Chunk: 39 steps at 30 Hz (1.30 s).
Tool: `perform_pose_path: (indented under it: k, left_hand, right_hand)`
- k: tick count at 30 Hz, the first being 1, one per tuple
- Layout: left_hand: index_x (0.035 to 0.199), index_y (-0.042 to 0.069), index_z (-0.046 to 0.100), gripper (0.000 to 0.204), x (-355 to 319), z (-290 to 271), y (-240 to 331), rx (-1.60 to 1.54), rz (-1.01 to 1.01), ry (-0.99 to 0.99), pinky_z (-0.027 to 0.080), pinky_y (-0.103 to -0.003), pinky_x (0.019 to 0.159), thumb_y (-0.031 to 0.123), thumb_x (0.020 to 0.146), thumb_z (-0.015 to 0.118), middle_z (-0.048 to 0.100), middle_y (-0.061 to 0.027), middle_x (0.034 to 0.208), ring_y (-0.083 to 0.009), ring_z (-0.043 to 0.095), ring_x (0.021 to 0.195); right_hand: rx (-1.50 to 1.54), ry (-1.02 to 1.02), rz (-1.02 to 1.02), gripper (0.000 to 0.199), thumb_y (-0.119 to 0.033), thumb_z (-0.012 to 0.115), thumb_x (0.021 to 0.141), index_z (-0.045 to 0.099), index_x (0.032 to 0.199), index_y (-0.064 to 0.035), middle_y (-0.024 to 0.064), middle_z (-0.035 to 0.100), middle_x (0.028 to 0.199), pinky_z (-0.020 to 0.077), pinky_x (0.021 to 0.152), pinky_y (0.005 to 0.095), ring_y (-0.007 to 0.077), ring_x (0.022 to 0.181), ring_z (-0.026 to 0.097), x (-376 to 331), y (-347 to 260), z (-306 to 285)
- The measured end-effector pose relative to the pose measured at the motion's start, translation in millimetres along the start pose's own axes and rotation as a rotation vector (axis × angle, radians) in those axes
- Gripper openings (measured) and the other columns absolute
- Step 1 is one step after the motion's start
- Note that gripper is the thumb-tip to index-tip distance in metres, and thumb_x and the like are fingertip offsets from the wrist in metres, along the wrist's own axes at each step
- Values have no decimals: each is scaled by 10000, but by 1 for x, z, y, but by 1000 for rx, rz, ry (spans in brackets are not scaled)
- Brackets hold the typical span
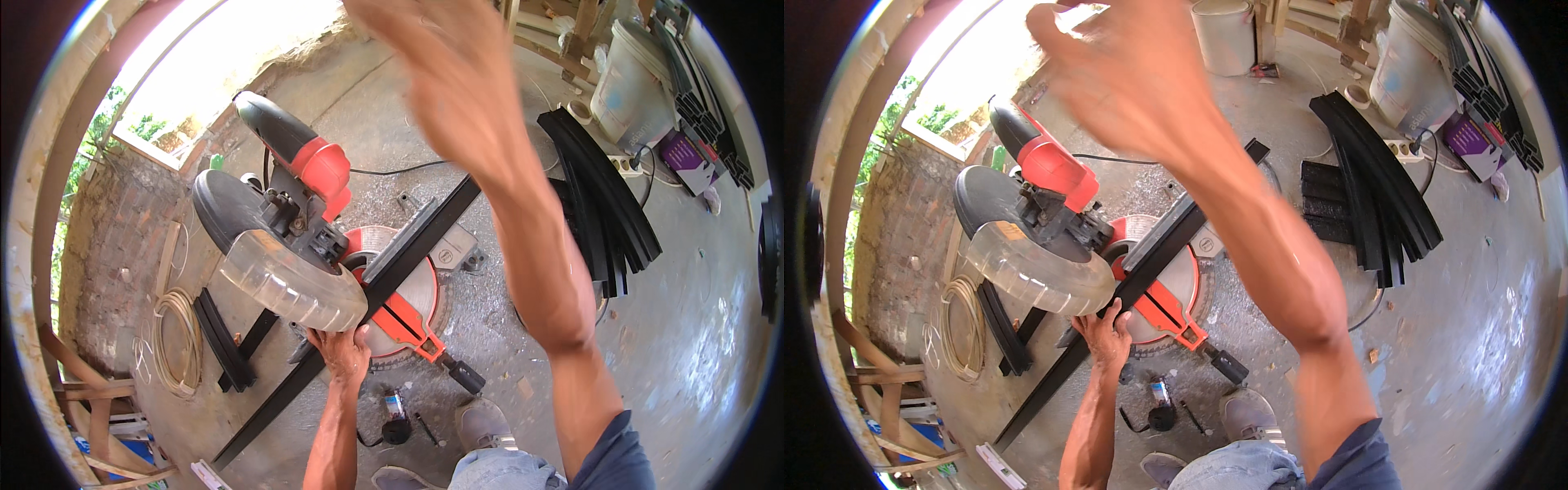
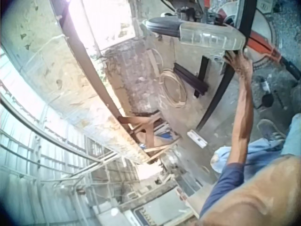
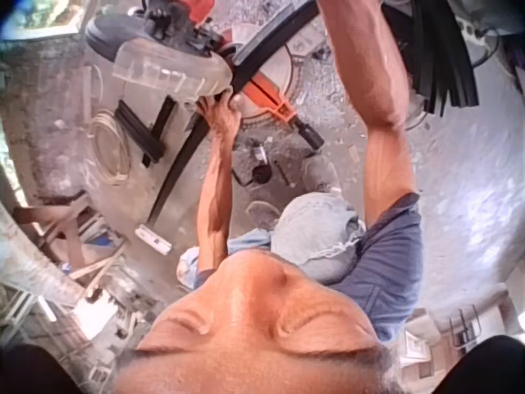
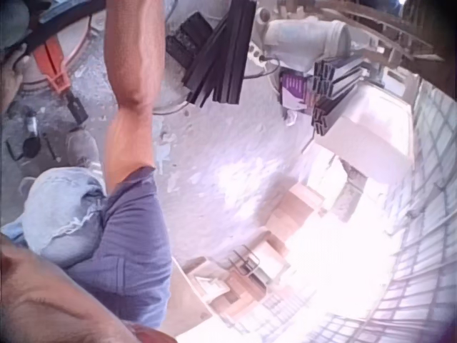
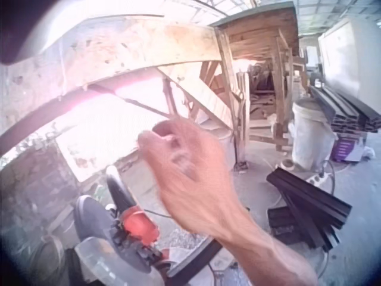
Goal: The person measures and marks black metal trim pieces using a tape measure and a pencil, then cuts them to length using a miter saw.
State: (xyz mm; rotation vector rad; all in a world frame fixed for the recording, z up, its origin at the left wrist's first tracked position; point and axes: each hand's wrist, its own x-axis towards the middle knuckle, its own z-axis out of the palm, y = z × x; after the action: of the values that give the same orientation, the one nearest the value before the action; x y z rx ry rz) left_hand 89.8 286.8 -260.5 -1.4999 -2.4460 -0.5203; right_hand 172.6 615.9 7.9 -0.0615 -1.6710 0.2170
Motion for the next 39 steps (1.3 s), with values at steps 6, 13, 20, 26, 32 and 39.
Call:
perform_pose_path:
  k: [6, 13, 20, 26, 32, 39]
  left_hand:
    - [1086, 138, 733, 297, 2, 1, 2, 5, -92, -87, 218, -646, 1125, 186, 796, 776, 493, -240, 1346, -454, 413, 1302]
    - [1116, 107, 706, 386, -27, 35, -48, -23, -50, -79, 247, -628, 1091, 244, 760, 766, 589, -159, 1260, -424, 448, 1274]
    - [1086, 104, 720, 376, -19, 39, -21, -83, 66, 56, 247, -633, 1094, 289, 762, 761, 648, -130, 1178, -402, 497, 1237]
    - [1089, 100, 717, 381, -22, 12, -21, -28, 62, 60, 246, -629, 1095, 284, 758, 759, 635, -138, 1193, -406, 490, 1241]
    - [1092, 96, 714, 386, -31, 6, -25, -21, 55, 51, 245, -625, 1095, 278, 754, 757, 623, -145, 1208, -409, 483, 1245]
    - [1096, 92, 710, 392, -30, 3, -22, -22, 54, 53, 244, -621, 1096, 272, 750, 754, 609, -154, 1225, -413, 475, 1250]
  right_hand:
    - [-160, -1084, 369, 458, -402, 550, 911, 727, 1015, 8, 214, 721, 1023, 552, 850, 436, 364, 933, 703, 47, -50, 71]
    - [346, -712, 706, 445, -220, 540, 942, 529, 1275, 75, 286, 659, 882, 510, 742, 482, 440, 810, 662, -27, -87, -8]
    - [480, -466, 765, 571, -194, 647, 878, 493, 1373, 47, 279, 642, 1070, 519, 829, 452, 459, 956, 652, -126, -101, -83]
    - [528, -409, 753, 634, -221, 694, 844, 502, 1388, 40, 249, 647, 1070, 526, 843, 428, 438, 921, 654, -159, -105, -91]
    - [529, -432, 768, 646, -211, 711, 821, 511, 1383, 38, 207, 642, 1008, 520, 787, 421, 391, 900, 640, -179, -104, -95]
    - [579, -388, 737, 656, -209, 730, 792, 527, 1360, 49, 187, 633, 958, 518, 751, 412, 362, 857, 634, -183, -99, -96]
